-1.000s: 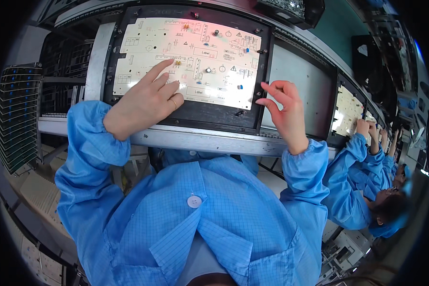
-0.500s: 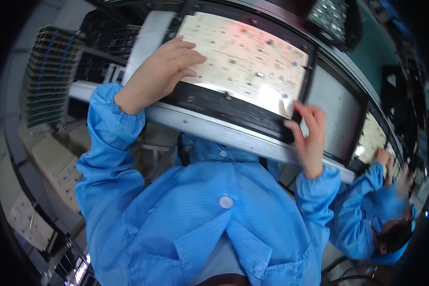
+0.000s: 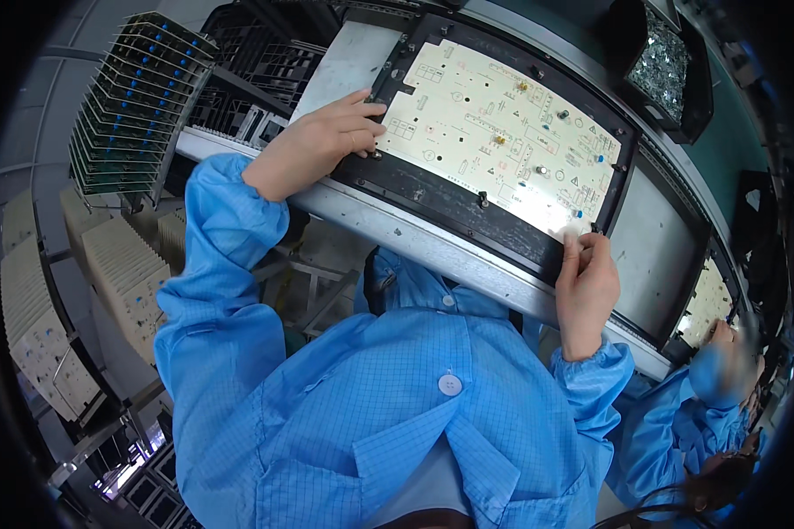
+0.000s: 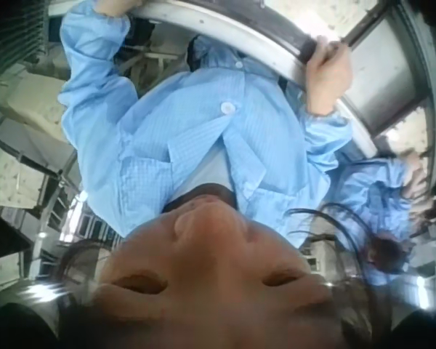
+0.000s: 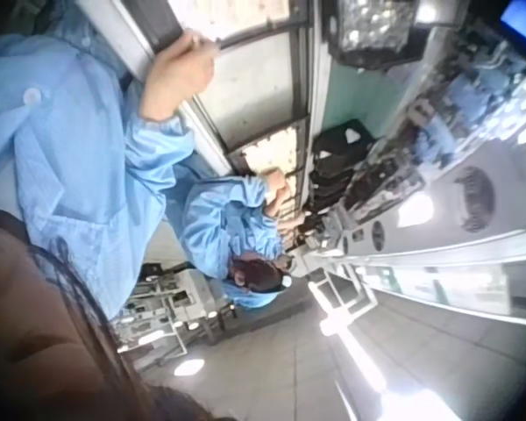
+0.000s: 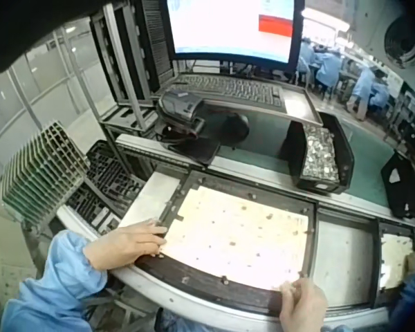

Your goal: Assembling electronic components onto printed circuit boards at a manual assembly station.

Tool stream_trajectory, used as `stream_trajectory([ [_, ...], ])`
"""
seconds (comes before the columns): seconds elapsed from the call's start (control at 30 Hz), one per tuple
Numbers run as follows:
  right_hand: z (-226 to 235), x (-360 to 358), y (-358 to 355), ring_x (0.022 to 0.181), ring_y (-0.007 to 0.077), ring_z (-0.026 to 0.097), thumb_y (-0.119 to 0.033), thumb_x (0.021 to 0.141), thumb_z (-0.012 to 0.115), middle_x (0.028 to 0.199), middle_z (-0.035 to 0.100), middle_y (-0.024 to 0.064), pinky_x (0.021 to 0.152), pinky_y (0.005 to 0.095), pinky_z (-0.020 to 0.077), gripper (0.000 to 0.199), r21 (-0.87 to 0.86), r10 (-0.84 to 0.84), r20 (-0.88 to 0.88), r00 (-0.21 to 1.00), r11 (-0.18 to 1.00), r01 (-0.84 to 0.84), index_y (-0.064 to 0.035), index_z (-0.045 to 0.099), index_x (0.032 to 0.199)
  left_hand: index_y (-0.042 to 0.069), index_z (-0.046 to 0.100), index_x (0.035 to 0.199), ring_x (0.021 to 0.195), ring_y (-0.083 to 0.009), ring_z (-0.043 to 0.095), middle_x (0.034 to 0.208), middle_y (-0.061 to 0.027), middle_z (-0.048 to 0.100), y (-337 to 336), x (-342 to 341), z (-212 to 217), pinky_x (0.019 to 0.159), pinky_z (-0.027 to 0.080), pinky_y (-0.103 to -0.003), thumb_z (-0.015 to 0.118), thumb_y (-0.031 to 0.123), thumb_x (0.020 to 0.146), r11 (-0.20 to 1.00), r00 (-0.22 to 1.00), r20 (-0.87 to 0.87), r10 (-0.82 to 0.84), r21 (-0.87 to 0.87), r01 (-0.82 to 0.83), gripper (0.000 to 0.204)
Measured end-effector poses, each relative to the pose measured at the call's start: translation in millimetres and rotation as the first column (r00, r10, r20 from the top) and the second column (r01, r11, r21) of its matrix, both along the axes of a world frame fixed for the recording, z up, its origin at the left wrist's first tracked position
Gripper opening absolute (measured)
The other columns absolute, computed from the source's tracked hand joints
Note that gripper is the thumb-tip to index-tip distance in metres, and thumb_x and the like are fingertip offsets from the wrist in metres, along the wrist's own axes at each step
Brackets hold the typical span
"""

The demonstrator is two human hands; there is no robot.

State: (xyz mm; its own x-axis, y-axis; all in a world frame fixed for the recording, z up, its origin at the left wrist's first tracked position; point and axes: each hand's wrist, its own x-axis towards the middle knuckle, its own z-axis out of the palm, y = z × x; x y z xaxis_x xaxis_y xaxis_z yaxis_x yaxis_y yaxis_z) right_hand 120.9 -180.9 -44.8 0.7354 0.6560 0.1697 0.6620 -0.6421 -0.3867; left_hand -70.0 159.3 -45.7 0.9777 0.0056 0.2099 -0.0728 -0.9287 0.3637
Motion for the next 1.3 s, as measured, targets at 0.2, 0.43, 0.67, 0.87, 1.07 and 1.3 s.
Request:
stream_trajectory([
  [0.2,14.8,-12.9,27.6,0.074,0.0269,0.056,-0.006,0.091,0.062,0.085,0.058,0.0139,0.066,0.0364,0.0466,0.014,0.149,0.159,-0.003,0.987,0.976,-0.157,-0.0005,0.062,0.104,0.002,0.065,0.104,0.111,-0.0316,0.06,0.106,-0.0088,0.066,13.8,31.5,26.3,0.1,0.049,-0.04,0.069,0.003,0.076,0.944,0.96,-0.142,-0.241,0.196,0.266,0.028],
  [0.43,4.6,-12.7,39.2,0.088,0.0358,0.054,0.002,0.086,0.059,0.094,0.059,0.0174,0.079,0.0422,0.0457,0.018,0.088,0.274,-0.026,0.962,0.959,-0.27,0.0011,0.06,0.104,0.005,0.068,0.098,0.106,-0.0282,0.061,0.102,-0.008,0.065,31.7,27.5,6.8,0.091,0.054,-0.037,0.069,0.006,0.079,0.989,0.987,-0.093,-0.128,-0.092,0.119,0.019],
  [0.67,1.6,-14.1,41.8,0.089,0.0366,0.054,0.004,0.085,0.059,0.095,0.058,0.0174,0.08,0.0426,0.0457,0.02,0.067,0.257,-0.022,0.966,0.965,-0.255,0.0005,0.059,0.104,0.004,0.067,0.095,0.104,-0.0304,0.06,0.095,-0.0107,0.062,23.5,38.9,-3.1,0.094,0.05,-0.04,0.068,0.005,0.083,0.989,0.999,0.037,-0.004,-0.145,0.009,0.012],
  [0.87,2.0,-14.3,42.2,0.091,0.0369,0.053,0.006,0.082,0.059,0.099,0.057,0.0174,0.08,0.0437,0.0457,0.025,0.008,0.252,-0.017,0.968,0.968,-0.252,0.0007,0.056,0.106,0.008,0.07,0.111,0.107,-0.0264,0.058,0.106,-0.0093,0.062,45.7,81.4,-19.4,0.095,0.048,-0.036,0.065,0.009,0.088,0.947,0.943,0.165,0.288,-0.195,-0.255,0.023],
  [1.07,1.0,-9.7,42.1,0.093,0.0372,0.053,0.005,0.081,0.06,0.1,0.057,0.0174,0.08,0.0439,0.0457,0.027,0.007,0.251,-0.047,0.967,0.968,-0.251,0.0001,0.055,0.107,0.002,0.069,0.096,0.099,-0.0248,0.06,0.098,-0.006,0.065,69.8,107.6,-23.2,0.087,0.051,-0.035,0.065,0.007,0.087,0.995,0.996,0.09,0.023,-0.098,-0.014,0.011],
  [1.3,28.1,37.1,54.0,0.087,0.0348,0.06,-0.001,0.085,0.063,0.093,0.063,0.0175,0.079,0.0408,0.0488,0.016,0.139,0.392,-0.224,0.892,0.919,-0.369,0.0007,0.065,0.1,0.002,0.068,0.095,0.087,-0.0263,0.061,0.093,-0.0104,0.065,62.7,129.6,-16.1,0.075,0.05,-0.034,0.072,0.017,0.083,0.986,0.981,0.114,0.154,-0.075,-0.146,0.019],
])
